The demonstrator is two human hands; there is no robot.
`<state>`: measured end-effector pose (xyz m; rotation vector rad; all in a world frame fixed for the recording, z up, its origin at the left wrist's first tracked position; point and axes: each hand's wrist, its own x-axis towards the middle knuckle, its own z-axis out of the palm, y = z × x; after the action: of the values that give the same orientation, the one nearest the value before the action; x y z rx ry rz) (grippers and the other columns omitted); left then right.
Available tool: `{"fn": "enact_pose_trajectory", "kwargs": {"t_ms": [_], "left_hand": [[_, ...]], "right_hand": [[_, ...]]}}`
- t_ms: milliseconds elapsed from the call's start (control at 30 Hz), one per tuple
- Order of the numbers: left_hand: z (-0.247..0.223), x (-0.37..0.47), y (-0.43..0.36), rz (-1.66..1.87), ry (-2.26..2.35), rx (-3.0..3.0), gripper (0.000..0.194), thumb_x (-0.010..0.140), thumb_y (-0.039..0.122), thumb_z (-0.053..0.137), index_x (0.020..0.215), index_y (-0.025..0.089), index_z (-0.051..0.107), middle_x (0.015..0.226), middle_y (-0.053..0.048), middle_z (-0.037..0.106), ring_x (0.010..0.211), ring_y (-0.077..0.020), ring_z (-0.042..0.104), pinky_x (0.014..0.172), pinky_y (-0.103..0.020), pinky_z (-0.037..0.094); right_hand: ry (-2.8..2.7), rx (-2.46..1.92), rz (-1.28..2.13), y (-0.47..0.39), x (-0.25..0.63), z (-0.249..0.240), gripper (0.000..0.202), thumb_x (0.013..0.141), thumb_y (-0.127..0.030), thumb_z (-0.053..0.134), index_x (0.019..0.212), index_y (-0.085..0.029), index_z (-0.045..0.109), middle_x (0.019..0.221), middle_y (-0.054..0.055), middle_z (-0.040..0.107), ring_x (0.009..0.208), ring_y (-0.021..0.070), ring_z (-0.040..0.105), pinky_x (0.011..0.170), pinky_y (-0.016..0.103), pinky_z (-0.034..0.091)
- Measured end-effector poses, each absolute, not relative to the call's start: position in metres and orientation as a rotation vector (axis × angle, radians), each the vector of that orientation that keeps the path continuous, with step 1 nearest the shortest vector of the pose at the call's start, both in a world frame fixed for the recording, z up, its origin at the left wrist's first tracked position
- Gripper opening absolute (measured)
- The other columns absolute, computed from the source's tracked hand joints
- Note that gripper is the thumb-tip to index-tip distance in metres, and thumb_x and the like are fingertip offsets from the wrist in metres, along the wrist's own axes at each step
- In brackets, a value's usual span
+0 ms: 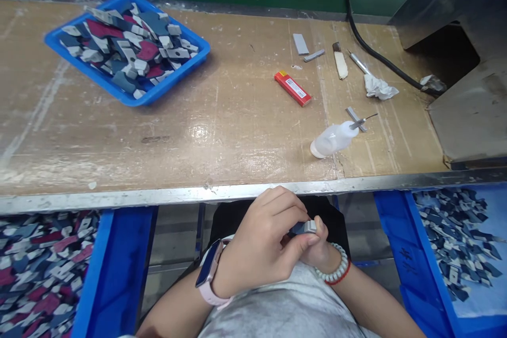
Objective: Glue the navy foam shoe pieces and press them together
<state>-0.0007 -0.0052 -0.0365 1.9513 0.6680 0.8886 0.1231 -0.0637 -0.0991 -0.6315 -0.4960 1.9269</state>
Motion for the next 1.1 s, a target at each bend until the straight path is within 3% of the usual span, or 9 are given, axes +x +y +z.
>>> {"fn": "enact_pose_trajectory", "kwargs": {"t_ms": [167,267,433,533,700,767,933,1100], "left_hand": [[-0.036,0.000,-0.004,0.902,0.669,1.954,0.013,0.083,0.020,0.071,0.088,0.008,0.068,0.088,-0.009,0.065,0.084,-0.0194,0.054,0.075,-0.035,0.042],[-0.035,0.000,-0.004,0.900,0.674,1.950,0.013,0.084,0.020,0.070,0.088,0.008,0.067,0.090,-0.011,0.066,0.083,-0.0200,0.055,0.074,-0.036,0.043],[-0.036,-0.001,-0.004,0.898,0.671,1.953,0.014,0.086,0.022,0.067,0.088,0.008,0.067,0.087,-0.011,0.066,0.081,-0.0206,0.055,0.072,-0.036,0.042],[-0.036,-0.001,-0.005,0.913,0.668,1.956,0.017,0.087,0.025,0.066,0.087,0.008,0.068,0.085,-0.010,0.066,0.080,-0.0203,0.055,0.072,-0.035,0.042],[-0.035,-0.001,-0.005,0.942,0.657,1.973,0.024,0.091,0.032,0.062,0.086,0.009,0.068,0.084,-0.009,0.066,0.079,-0.0199,0.056,0.071,-0.035,0.043],[-0.035,-0.001,-0.005,0.952,0.656,1.979,0.027,0.092,0.035,0.060,0.087,0.010,0.068,0.083,-0.009,0.067,0.078,-0.0198,0.056,0.071,-0.035,0.043],[-0.037,-0.001,-0.003,0.928,0.677,1.987,0.026,0.092,0.037,0.059,0.089,0.013,0.068,0.088,-0.010,0.068,0.081,-0.0208,0.057,0.071,-0.035,0.045],[-0.038,0.000,-0.008,0.923,0.691,2.021,0.020,0.091,0.031,0.061,0.092,0.012,0.066,0.089,-0.010,0.067,0.083,-0.0211,0.058,0.072,-0.037,0.048]], "right_hand": [[-0.485,-0.767,1.872,-0.066,0.122,-0.100,0.055,0.076,-0.076,0.055,0.096,-0.028,0.069,0.110,0.006,0.066,0.114,0.0278,0.058,0.102,0.044,0.052],[-0.510,-0.743,1.875,-0.068,0.123,-0.103,0.058,0.077,-0.077,0.054,0.098,-0.026,0.071,0.099,0.007,0.067,0.100,0.0267,0.063,0.095,0.044,0.055],[-0.340,-0.656,1.862,-0.073,0.125,-0.107,0.040,0.082,-0.066,0.060,0.089,-0.029,0.071,0.090,0.002,0.068,0.083,0.0166,0.065,0.083,0.030,0.058],[-0.227,-0.605,1.889,-0.073,0.125,-0.104,0.033,0.078,-0.061,0.068,0.089,-0.030,0.072,0.088,0.000,0.069,0.077,0.0144,0.064,0.080,0.028,0.058],[-0.209,-0.731,1.894,-0.069,0.124,-0.095,0.040,0.069,-0.066,0.073,0.076,-0.027,0.071,0.072,0.000,0.063,0.068,0.0164,0.061,0.073,0.030,0.059],[-0.265,-0.799,1.882,-0.069,0.124,-0.094,0.045,0.068,-0.071,0.071,0.075,-0.026,0.070,0.071,0.001,0.062,0.071,0.0185,0.062,0.073,0.031,0.059],[-0.487,-0.768,1.871,-0.071,0.126,-0.103,0.058,0.079,-0.074,0.055,0.100,-0.023,0.073,0.093,0.008,0.067,0.091,0.0243,0.065,0.091,0.041,0.056],[-0.589,-0.885,1.818,-0.076,0.131,-0.111,0.061,0.078,-0.078,0.052,0.098,-0.024,0.074,0.098,0.010,0.068,0.097,0.0251,0.064,0.089,0.040,0.057]]}}
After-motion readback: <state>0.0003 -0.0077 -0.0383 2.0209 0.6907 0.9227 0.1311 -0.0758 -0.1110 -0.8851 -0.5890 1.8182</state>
